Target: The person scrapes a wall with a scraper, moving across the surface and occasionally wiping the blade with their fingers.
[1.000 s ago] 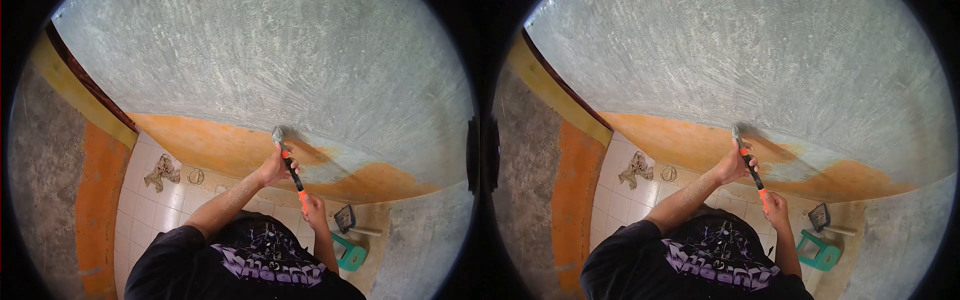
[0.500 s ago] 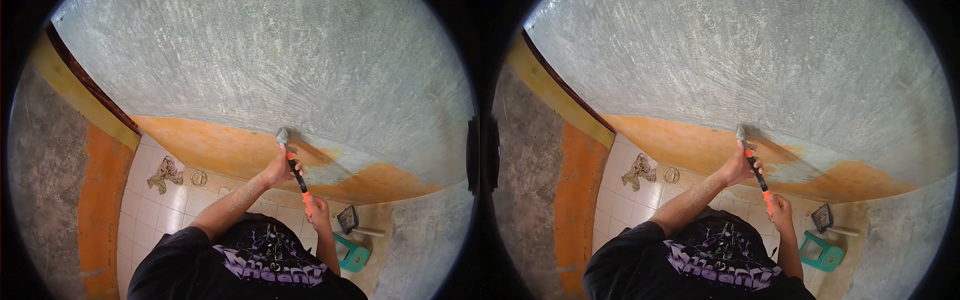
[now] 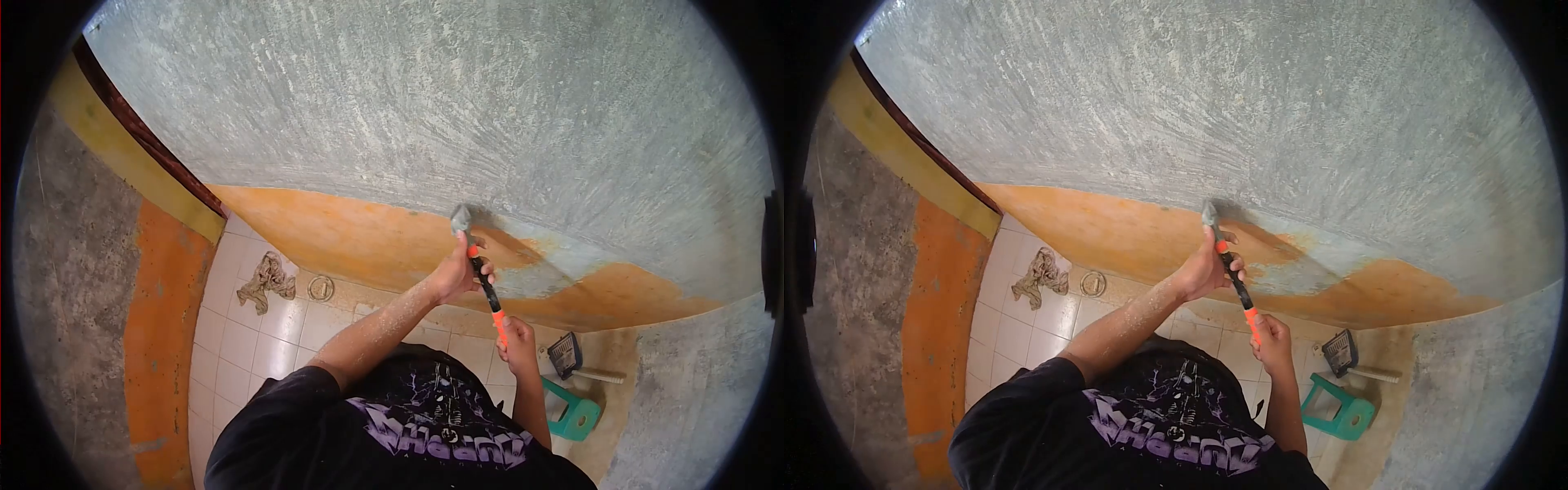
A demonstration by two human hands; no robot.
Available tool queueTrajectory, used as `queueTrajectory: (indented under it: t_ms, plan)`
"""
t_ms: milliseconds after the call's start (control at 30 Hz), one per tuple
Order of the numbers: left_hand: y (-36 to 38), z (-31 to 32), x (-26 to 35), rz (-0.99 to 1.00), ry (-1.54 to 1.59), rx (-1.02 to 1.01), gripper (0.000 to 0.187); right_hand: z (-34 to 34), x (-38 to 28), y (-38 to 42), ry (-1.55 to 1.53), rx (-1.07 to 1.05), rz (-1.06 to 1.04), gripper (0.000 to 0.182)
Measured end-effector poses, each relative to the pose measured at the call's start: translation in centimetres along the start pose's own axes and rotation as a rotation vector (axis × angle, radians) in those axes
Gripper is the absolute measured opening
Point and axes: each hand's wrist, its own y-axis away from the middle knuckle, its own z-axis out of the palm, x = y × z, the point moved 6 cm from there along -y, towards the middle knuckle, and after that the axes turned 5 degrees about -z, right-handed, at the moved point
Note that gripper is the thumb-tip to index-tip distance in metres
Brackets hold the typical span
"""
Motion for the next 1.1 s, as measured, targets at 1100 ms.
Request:
queueTrajectory:
  t_ms: [1100]
  plan:
    - [-0.1, 0.3, -0.2, -0.016, 0.007, -0.048, 0.064, -0.2, 0.0, 0.3, 0.007, 0.052, -0.013, 0.035]
